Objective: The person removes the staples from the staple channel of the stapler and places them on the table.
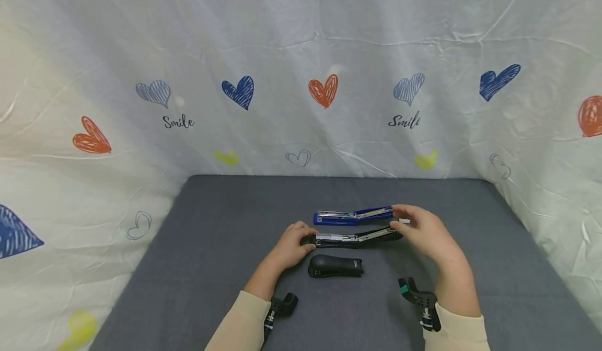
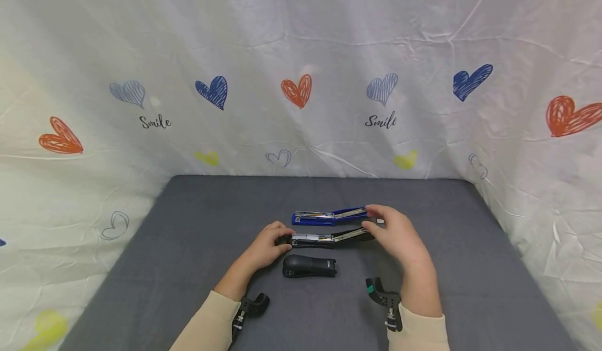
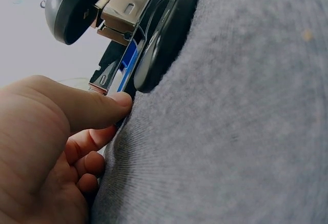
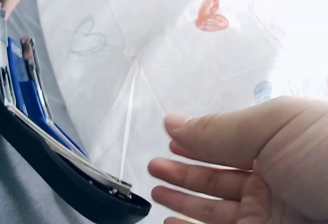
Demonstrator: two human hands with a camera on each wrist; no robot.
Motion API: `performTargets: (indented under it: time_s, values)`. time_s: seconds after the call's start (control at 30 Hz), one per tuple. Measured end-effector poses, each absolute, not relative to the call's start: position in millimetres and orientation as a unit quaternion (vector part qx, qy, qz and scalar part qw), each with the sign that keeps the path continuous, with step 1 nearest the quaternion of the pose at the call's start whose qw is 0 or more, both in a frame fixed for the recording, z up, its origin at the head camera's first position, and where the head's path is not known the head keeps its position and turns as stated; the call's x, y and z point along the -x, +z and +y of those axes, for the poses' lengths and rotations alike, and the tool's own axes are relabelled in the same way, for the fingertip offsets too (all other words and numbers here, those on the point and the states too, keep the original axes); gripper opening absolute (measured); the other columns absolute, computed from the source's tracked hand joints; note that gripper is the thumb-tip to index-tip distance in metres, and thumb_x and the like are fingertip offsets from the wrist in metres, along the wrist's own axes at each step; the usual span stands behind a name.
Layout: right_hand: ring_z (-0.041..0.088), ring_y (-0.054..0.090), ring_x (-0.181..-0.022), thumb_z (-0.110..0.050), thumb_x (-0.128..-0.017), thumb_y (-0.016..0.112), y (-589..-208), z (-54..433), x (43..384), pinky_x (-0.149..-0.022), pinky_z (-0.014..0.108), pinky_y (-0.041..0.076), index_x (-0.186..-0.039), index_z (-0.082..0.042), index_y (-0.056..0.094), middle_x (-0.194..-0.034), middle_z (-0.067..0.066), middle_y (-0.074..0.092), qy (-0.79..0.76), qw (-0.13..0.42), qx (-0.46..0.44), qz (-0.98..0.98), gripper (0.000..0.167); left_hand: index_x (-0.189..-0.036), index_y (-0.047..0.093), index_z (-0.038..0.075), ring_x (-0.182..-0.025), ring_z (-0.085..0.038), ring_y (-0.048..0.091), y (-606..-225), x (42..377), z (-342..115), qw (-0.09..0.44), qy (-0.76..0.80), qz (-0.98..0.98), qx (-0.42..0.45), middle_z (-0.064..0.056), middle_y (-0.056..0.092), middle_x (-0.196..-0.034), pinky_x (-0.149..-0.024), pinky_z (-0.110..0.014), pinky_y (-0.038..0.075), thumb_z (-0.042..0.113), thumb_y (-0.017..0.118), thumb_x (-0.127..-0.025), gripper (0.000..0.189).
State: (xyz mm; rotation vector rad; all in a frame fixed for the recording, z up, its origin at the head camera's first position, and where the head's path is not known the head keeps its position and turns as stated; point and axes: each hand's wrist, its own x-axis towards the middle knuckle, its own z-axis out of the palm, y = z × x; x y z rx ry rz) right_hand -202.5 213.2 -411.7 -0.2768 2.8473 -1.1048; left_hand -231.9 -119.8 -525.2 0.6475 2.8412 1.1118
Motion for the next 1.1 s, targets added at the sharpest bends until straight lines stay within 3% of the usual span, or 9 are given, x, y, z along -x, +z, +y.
performTargets:
  time_s: [0.13,0.33,1.1]
  values:
    - [0.045,0.052,-0.129,-0.026,-0.105,0.062,-410,209,201,-0.105,0.058,0.042,-0.145,0.001,0.054,-0.134,0.021,0.061,-0.380,0.008,0.095,0.920,0.049,-0.124,0.073,0.006,-0.106,-0.025,0.054,-525,232,-120,0.012,0.357,0.911,-0.206,-0.003,0.062,-0.109,-0.095,-0.046,0.045,0.009,0.076,-0.092,0.031]
    - [0.038,0.062,-0.118,-0.022,-0.104,0.063,-413,197,202,-0.095,0.053,0.051,-0.142,-0.002,0.059,-0.127,0.018,0.064,-0.416,-0.011,0.109,0.903,0.043,-0.122,0.074,0.007,-0.101,-0.022,0.053,-525,231,-119,0.009,0.361,0.910,-0.202,0.000,0.060,-0.104,-0.091,-0.044,0.045,0.008,0.077,-0.092,0.030]
    - [0.019,0.065,-0.093,-0.016,-0.102,0.067,-445,140,217,-0.081,0.042,0.054,-0.125,-0.002,0.072,-0.111,0.005,0.068,-0.384,0.039,0.190,0.903,0.028,-0.122,0.074,0.009,-0.101,-0.021,0.053,-523,232,-119,0.008,0.359,0.911,-0.202,0.002,0.059,-0.102,-0.090,-0.042,0.045,0.009,0.078,-0.092,0.031]
